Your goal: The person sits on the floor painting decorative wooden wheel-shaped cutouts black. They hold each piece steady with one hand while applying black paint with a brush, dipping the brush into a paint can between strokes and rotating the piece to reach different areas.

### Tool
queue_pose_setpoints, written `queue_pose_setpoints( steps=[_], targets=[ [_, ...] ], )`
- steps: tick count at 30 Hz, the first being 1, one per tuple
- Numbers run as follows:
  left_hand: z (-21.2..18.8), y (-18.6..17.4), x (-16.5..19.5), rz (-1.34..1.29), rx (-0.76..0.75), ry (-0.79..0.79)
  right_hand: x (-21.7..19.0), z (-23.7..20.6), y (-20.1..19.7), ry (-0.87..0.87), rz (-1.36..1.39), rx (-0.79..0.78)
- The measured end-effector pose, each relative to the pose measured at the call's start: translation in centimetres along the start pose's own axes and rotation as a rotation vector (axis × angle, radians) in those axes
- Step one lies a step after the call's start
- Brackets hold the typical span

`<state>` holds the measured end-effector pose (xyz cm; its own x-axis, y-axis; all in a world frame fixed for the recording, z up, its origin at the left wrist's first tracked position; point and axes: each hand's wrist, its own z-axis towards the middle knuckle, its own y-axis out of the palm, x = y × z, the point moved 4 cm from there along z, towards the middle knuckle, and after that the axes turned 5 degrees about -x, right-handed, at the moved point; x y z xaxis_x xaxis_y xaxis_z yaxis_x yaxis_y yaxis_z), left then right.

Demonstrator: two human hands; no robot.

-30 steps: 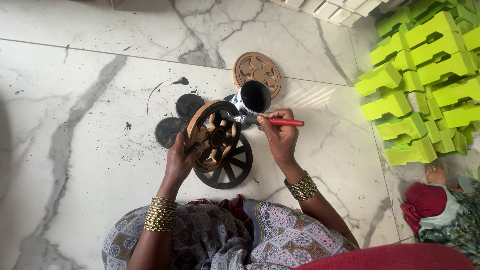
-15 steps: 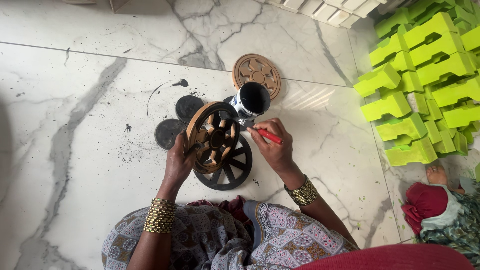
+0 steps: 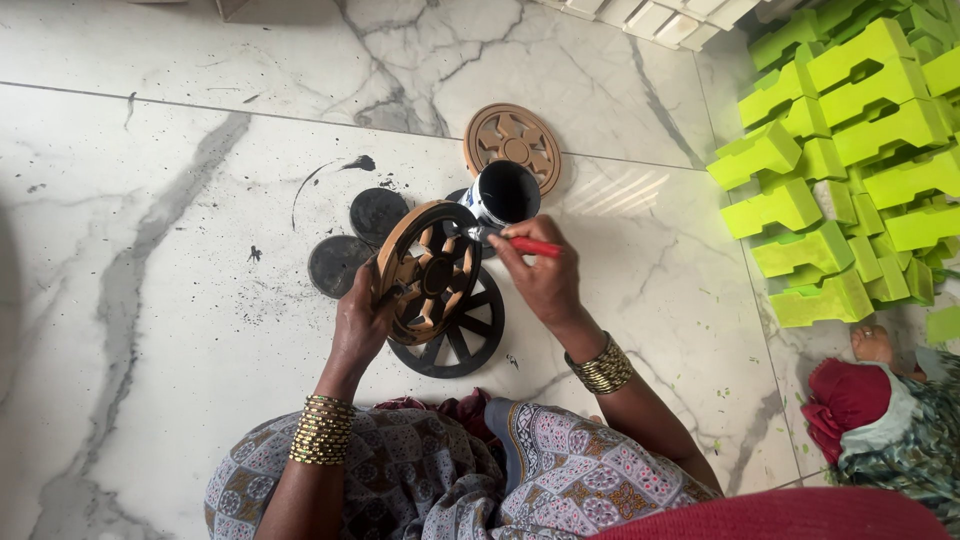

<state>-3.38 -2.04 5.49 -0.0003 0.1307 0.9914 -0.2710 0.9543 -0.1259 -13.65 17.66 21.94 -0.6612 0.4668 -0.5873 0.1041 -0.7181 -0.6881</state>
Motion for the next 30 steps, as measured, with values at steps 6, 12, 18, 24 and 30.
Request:
queue_pose_setpoints(
  steps=[6,12,18,24,30],
  targets=[
    [-0.1,0.1,0.1,0.029,-0.008,-0.008,0.7,0.5,-0.2,0.154,0.016,0.027],
    [0.1,0.4,0.3,0.049,0.001,0.073,1.2,0.7,0.2,0.087,0.022,0.026],
    [0.0,0.2,-0.3,0.033,0.008,0.056,2.5,0.6,-0.2,0.207,0.187,0.067],
    [0.1,0.1,-0.6,0.082,0.019,0.027,1.2,0.3,-0.6,0.07,0.128,-0.082],
    [0.2,0.2,-0.4,0.03,0.026,0.058,-2.2,0.4,-1.0,-0.131,0.008,-0.289]
  ],
)
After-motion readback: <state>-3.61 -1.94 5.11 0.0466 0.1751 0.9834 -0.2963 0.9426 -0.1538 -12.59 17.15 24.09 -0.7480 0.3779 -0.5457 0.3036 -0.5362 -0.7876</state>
